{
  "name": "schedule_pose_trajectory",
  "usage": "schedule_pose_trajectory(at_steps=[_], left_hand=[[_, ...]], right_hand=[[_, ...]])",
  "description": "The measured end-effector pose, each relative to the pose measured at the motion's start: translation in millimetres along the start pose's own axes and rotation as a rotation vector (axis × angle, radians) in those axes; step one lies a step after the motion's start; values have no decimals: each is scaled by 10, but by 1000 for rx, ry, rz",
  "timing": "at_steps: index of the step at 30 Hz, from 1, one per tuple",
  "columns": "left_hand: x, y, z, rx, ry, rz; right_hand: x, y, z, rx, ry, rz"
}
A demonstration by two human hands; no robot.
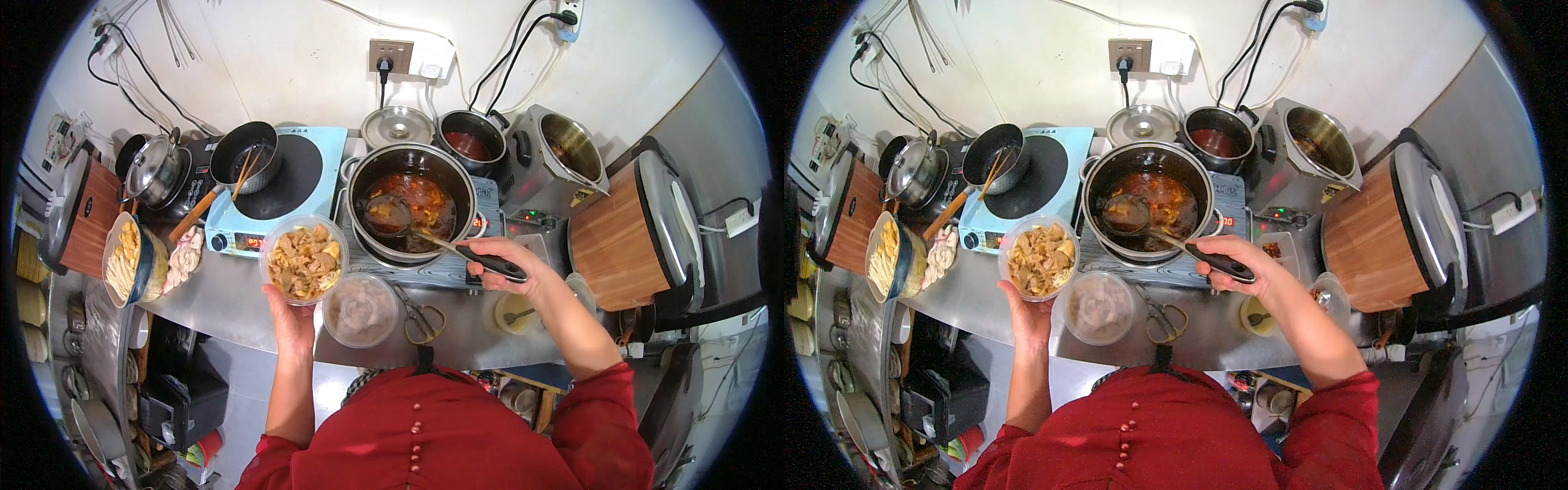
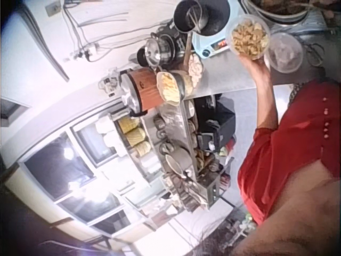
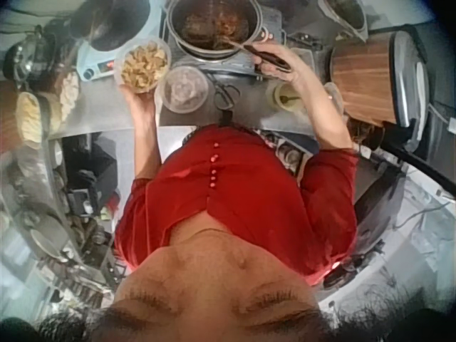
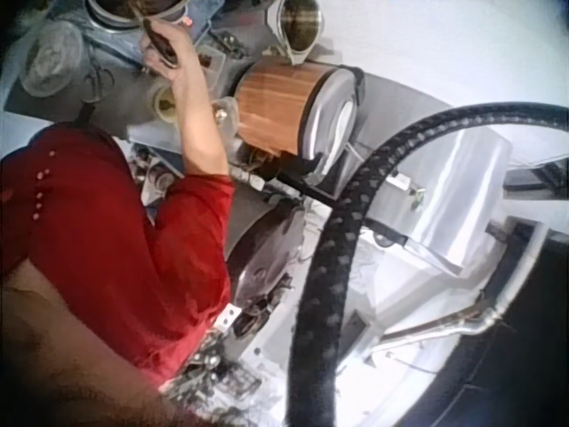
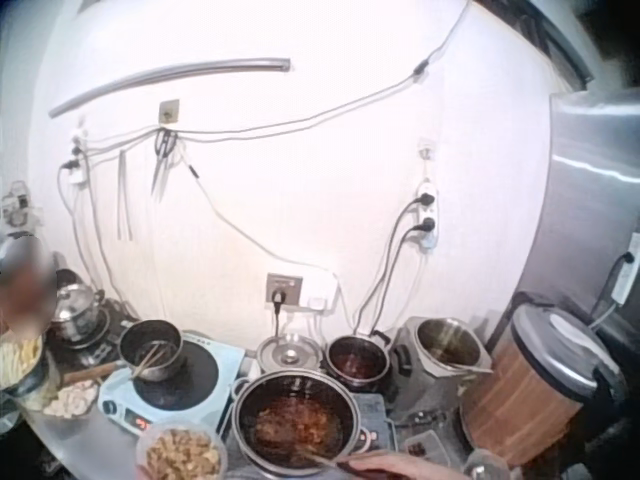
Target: The person assembles a noodle bowl by adding bean sprouts, chopped green onions, cabbage, fried tofu, and enoki mushrooms into a clear plastic container using tongs. They then ladle hot broth over the ingredients and sprinkle dried red pepper flakes on top.
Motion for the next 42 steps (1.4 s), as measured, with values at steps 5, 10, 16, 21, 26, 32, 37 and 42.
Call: schedule_pose_trajectory(at_steps=[5,10,16,21,26,32,37,42], left_hand=[[-22,42,-25,2,-3,6],[-51,95,-45,4,-2,-4],[-44,157,-46,-8,-6,41],[-33,189,-32,3,-1,76],[2,174,-4,-5,-2,80],[64,174,50,-31,-17,115],[169,145,125,-45,-20,129],[218,109,175,-108,-37,147]], right_hand=[[-93,-20,-42,156,-9,-31],[-198,46,-89,-152,-168,-72],[-290,154,-50,-302,-232,-134],[-361,182,3,-409,-277,-129],[-411,173,30,-436,-304,-151],[-472,166,73,-467,-297,-192],[-533,247,99,-469,-285,-193],[-669,503,106,-478,-260,-132]])
Point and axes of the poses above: each hand's wrist, its own x-axis towards the middle knuckle, its own y-axis out of the palm, z = x × y, the point moved 1 cm from there along x, towards the middle knuckle, and after that the axes turned 14 degrees about -y, right-handed, at the moved point
